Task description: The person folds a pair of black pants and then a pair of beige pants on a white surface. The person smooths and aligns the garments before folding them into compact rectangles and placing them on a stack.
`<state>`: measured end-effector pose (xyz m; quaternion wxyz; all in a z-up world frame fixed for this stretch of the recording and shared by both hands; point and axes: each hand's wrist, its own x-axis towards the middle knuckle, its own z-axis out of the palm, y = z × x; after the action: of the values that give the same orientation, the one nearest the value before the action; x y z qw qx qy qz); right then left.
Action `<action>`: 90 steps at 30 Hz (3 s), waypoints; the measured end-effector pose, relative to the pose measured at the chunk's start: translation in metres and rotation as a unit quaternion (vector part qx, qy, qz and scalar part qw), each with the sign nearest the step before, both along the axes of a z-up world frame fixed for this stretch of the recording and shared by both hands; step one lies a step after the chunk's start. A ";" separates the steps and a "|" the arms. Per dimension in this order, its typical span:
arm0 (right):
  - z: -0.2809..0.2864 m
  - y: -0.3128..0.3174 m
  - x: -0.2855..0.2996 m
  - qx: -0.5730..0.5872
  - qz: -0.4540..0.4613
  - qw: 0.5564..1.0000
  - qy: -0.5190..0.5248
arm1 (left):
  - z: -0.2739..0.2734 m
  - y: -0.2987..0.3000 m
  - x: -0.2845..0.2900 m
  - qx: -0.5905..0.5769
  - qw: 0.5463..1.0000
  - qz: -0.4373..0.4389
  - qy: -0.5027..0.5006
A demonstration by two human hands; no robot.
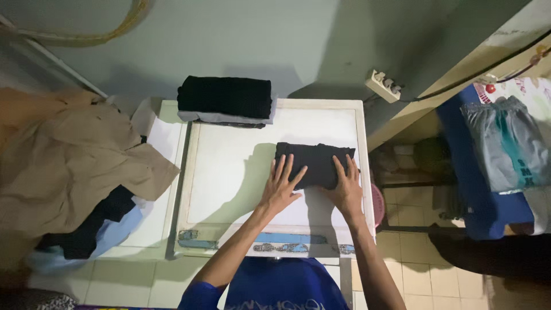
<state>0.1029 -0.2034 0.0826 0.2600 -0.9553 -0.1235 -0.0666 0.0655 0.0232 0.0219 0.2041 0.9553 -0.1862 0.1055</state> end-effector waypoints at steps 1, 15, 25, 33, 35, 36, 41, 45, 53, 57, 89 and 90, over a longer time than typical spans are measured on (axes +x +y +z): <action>0.000 -0.001 0.006 -0.007 -0.004 1.000 0.007 | 0.001 -0.002 0.007 0.003 1.000 -0.002 -0.007; 0.006 0.002 0.096 0.008 -0.005 0.999 -0.031 | -0.009 -0.002 0.113 0.039 0.996 0.001 -0.085; -0.006 0.022 0.179 -0.018 0.018 0.999 -0.032 | -0.032 0.013 0.189 0.109 0.989 0.044 -0.087; -0.011 0.034 0.204 -0.008 0.024 1.000 -0.019 | -0.034 0.021 0.209 0.202 0.964 0.089 -0.146; -0.013 0.035 0.207 -0.020 0.023 1.000 -0.007 | -0.028 0.022 0.208 0.185 0.975 0.070 -0.099; -0.013 0.035 0.209 -0.021 0.029 0.999 -0.007 | -0.025 0.023 0.207 0.177 0.980 0.061 -0.075; -0.013 0.041 0.208 -0.024 0.038 0.999 -0.006 | -0.017 0.027 0.206 0.241 0.967 0.076 -0.031; -0.011 0.044 0.205 -0.014 0.031 0.999 0.013 | -0.017 0.028 0.204 0.212 0.971 0.086 -0.067; -0.004 0.042 0.196 -0.062 0.032 0.997 -0.016 | 0.012 0.026 0.177 -0.003 0.999 0.017 -0.052; -0.006 0.039 0.179 -0.042 0.039 0.995 -0.077 | 0.036 0.032 0.143 -0.110 0.993 -0.007 -0.045; -0.041 0.098 -0.077 0.450 0.080 0.868 0.194 | 0.029 0.082 -0.149 -0.547 0.798 0.252 0.018; -0.041 0.104 -0.078 0.449 0.086 0.867 0.198 | 0.030 0.087 -0.152 -0.537 0.803 0.259 0.019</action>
<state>0.0246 -0.0992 0.0420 0.6846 -0.7142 -0.1079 0.0978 -0.0865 0.1106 0.0516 0.6528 0.7074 0.1589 0.2195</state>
